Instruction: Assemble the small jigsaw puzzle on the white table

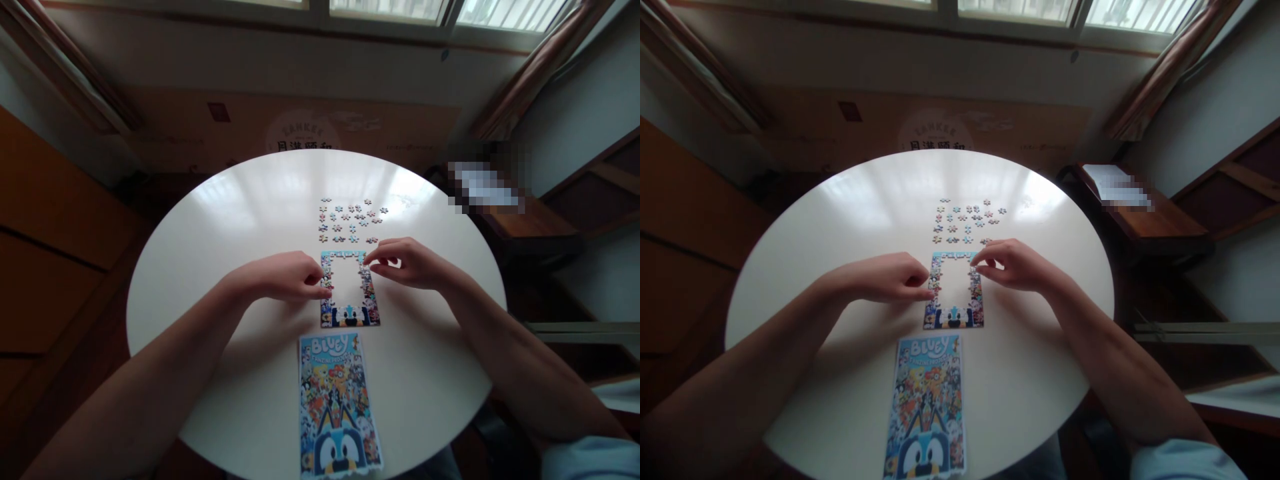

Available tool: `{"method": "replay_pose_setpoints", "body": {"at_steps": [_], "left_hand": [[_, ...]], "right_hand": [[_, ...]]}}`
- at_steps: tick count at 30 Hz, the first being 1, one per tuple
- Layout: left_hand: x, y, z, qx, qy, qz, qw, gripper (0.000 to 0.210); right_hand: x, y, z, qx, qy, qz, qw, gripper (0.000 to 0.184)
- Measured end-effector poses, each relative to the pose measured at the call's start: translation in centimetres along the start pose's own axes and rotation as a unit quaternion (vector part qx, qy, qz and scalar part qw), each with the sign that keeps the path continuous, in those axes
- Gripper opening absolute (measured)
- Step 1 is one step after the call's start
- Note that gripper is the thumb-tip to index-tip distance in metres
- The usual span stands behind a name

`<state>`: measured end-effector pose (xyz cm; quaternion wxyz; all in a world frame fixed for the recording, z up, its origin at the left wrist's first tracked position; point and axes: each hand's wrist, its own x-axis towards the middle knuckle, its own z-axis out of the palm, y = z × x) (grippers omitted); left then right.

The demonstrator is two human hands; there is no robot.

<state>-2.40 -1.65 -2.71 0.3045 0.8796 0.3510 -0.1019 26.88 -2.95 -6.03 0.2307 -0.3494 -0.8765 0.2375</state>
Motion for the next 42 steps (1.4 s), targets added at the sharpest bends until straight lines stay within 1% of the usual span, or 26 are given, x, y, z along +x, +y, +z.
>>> {"method": "replay_pose_setpoints", "body": {"at_steps": [3,5,6,8,11,14,21,24,27,28,30,31,34,36,39,42], "left_hand": [[0.3,-1.5,-0.3,-0.008,0.062,-0.006,0.998,0.051],[0.5,-2.2,-0.4,-0.005,0.105,-0.012,0.994,0.052],[0.6,-2.5,-0.4,-0.006,0.117,-0.009,0.993,0.052],[0.6,-2.6,-0.3,-0.009,0.113,0.011,0.994,0.051],[0.4,-2.2,-0.2,-0.004,0.082,0.034,0.996,0.051],[0.3,-1.8,0.0,0.005,0.072,0.029,0.997,0.051],[0.3,-2.1,-0.1,-0.008,0.064,0.024,0.998,0.048],[0.5,-2.5,0.0,0.002,0.086,0.017,0.996,0.044],[0.9,-3.2,0.2,0.027,0.158,0.01,0.987,0.04],[1.1,-3.4,0.2,0.027,0.184,0.009,0.982,0.035],[1.3,-3.8,0.3,0.018,0.216,0.011,0.976,0.021],[1.4,-3.9,0.3,0.011,0.221,0.014,0.975,0.017],[1.6,-4.3,0.4,-0.006,0.214,0.024,0.976,0.026],[1.5,-4.4,0.4,-0.012,0.209,0.027,0.977,0.026],[1.4,-4.4,0.3,-0.014,0.207,0.03,0.978,0.023],[1.3,-4.3,0.2,-0.023,0.206,0.035,0.978,0.022]], "right_hand": [[-0.2,0.8,-0.4,-0.017,-0.076,0.055,0.995,0.013],[-0.4,1.0,-0.5,-0.004,-0.113,0.071,0.991,0.015],[-0.4,0.9,-0.5,0.001,-0.123,0.073,0.99,0.015],[-0.3,0.7,-0.4,0.003,-0.129,0.074,0.989,0.016],[0.0,0.1,-0.1,-0.011,-0.126,0.08,0.989,0.019],[0.4,-0.3,0.0,-0.025,-0.125,0.088,0.988,0.024],[0.4,-0.4,0.0,-0.017,-0.125,0.11,0.986,0.022],[0.3,0.0,-0.5,0.005,-0.109,0.111,0.988,0.017],[0.9,0.6,-1.2,-0.018,-0.058,0.132,0.989,0.015],[1.4,0.7,-1.4,-0.034,-0.04,0.144,0.988,0.017],[2.5,1.1,-1.6,-0.068,-0.015,0.165,0.984,0.02],[3.1,1.2,-1.6,-0.084,-0.008,0.172,0.981,0.02],[5.1,1.6,-1.1,-0.131,0.003,0.188,0.973,0.02],[6.0,1.8,-0.7,-0.151,0.008,0.199,0.968,0.021],[6.5,2.2,-0.4,-0.165,0.017,0.216,0.962,0.021],[6.4,2.9,-1.2,-0.175,0.036,0.231,0.956,0.02]]}}
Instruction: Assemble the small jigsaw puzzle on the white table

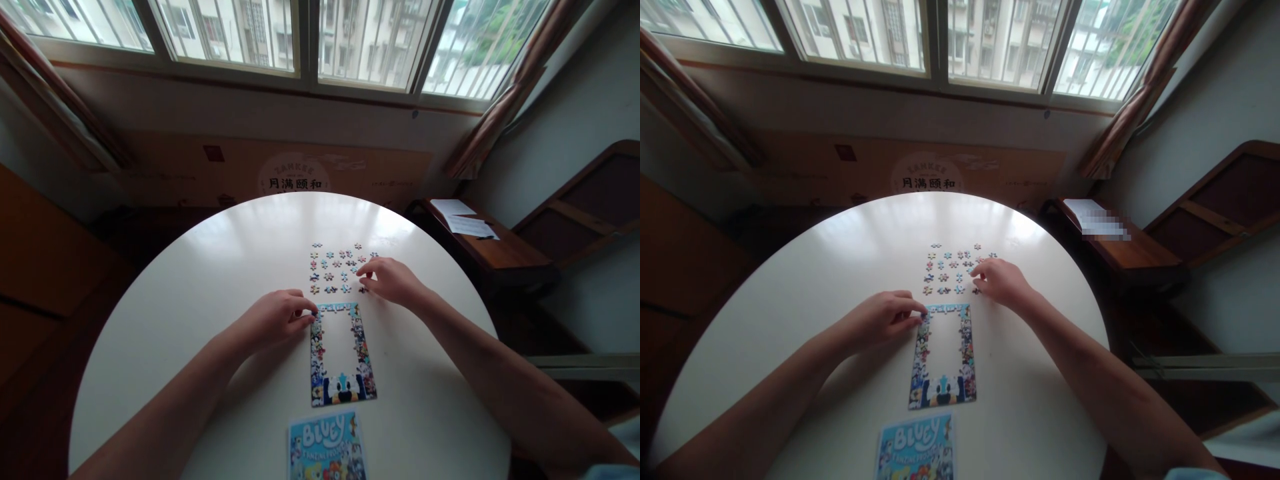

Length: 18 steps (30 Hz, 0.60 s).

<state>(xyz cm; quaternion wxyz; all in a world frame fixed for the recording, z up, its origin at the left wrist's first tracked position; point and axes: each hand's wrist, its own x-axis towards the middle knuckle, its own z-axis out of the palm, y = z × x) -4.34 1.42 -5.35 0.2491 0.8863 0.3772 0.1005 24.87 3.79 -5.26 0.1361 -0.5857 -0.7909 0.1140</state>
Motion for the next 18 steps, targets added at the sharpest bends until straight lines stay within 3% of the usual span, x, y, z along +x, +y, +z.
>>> {"method": "replay_pose_setpoints", "body": {"at_steps": [7,13,18], "left_hand": [[0.0,-0.4,0.1,-0.021,0.024,0.017,0.999,0.023],[0.0,-1.3,0.1,-0.026,0.19,0.033,0.981,0.023],[0.0,-1.7,-0.1,-0.007,0.276,0.015,0.961,0.023]], "right_hand": [[1.4,3.2,-1.9,0.001,0.067,0.045,0.997,0.021],[3.7,7.0,-1.6,-0.011,0.136,0.117,0.984,0.033],[4.2,9.1,0.1,0.007,0.129,0.127,0.983,0.03]]}}
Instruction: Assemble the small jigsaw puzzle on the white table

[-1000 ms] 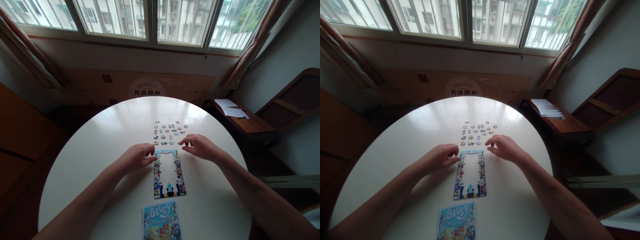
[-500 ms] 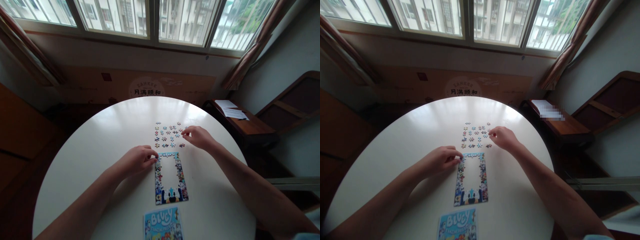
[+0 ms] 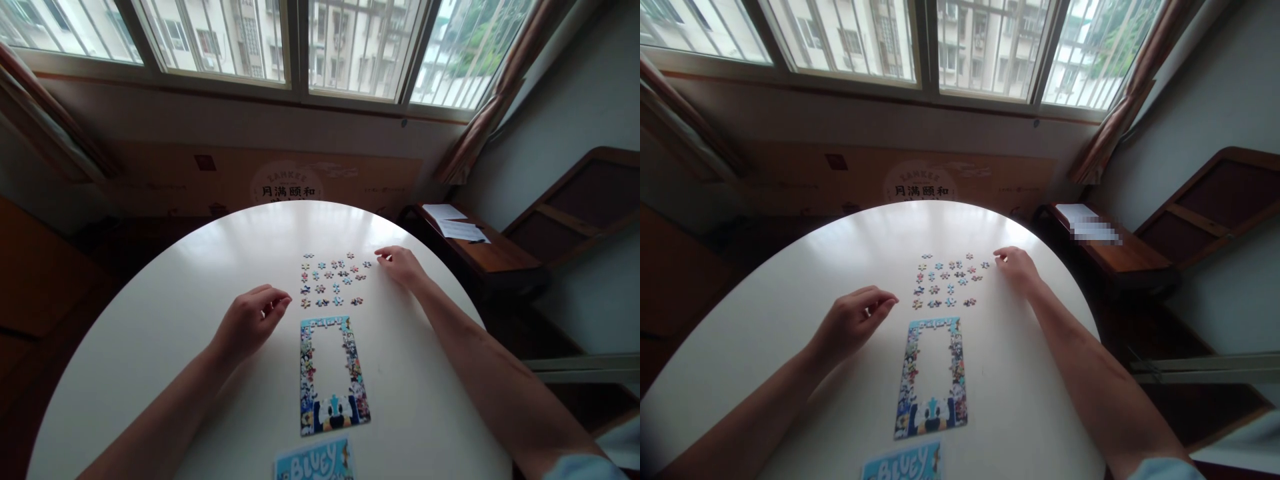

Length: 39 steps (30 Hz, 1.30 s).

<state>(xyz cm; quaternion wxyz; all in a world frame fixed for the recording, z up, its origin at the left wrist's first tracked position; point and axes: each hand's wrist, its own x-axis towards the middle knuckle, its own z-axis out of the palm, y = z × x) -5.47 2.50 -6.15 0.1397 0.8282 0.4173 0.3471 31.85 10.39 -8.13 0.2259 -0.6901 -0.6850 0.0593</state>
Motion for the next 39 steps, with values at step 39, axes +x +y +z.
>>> {"method": "replay_pose_setpoints", "body": {"at_steps": [39], "left_hand": [[-0.5,4.4,0.7,-0.096,-0.083,0.014,0.992,0.02]], "right_hand": [[-9.5,-7.2,-3.7,0.387,-0.228,0.025,0.893,0.028]]}}
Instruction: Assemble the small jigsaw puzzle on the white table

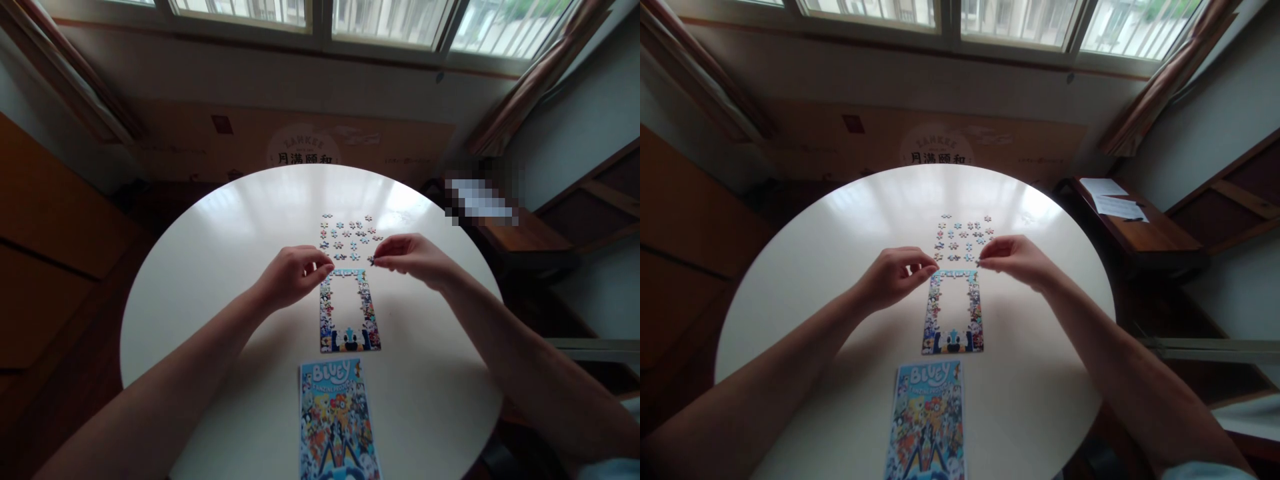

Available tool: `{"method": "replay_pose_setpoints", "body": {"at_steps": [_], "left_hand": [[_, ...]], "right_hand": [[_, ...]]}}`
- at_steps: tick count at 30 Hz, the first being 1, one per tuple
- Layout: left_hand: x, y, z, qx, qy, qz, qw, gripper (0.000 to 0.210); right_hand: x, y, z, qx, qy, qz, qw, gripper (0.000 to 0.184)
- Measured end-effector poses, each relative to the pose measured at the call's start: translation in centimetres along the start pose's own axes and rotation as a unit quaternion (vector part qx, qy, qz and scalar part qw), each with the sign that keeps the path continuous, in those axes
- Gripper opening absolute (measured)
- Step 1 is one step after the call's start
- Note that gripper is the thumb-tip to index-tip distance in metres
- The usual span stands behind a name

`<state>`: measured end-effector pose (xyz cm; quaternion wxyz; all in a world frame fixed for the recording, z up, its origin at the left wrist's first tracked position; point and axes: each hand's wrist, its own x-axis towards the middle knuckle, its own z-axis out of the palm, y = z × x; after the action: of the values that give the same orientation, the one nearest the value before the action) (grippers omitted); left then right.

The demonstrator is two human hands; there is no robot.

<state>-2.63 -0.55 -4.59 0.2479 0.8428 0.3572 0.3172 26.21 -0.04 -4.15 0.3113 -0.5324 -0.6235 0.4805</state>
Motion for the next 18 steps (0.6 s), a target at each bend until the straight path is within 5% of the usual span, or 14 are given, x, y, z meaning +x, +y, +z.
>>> {"method": "replay_pose_setpoints", "body": {"at_steps": [3,6,18], "left_hand": [[0.0,1.2,0.4,-0.066,-0.059,-0.033,0.996,0.022],[-0.1,1.8,0.4,-0.126,-0.117,-0.073,0.982,0.024],[-0.1,1.4,0.8,-0.227,-0.187,-0.178,0.939,0.024]], "right_hand": [[-2.1,-0.7,4.1,0.082,-0.061,-0.012,0.995,0.026],[-2.8,-0.4,6.3,0.13,-0.046,-0.01,0.99,0.026],[-3.1,0.4,6.3,0.201,-0.087,0.01,0.976,0.028]]}}
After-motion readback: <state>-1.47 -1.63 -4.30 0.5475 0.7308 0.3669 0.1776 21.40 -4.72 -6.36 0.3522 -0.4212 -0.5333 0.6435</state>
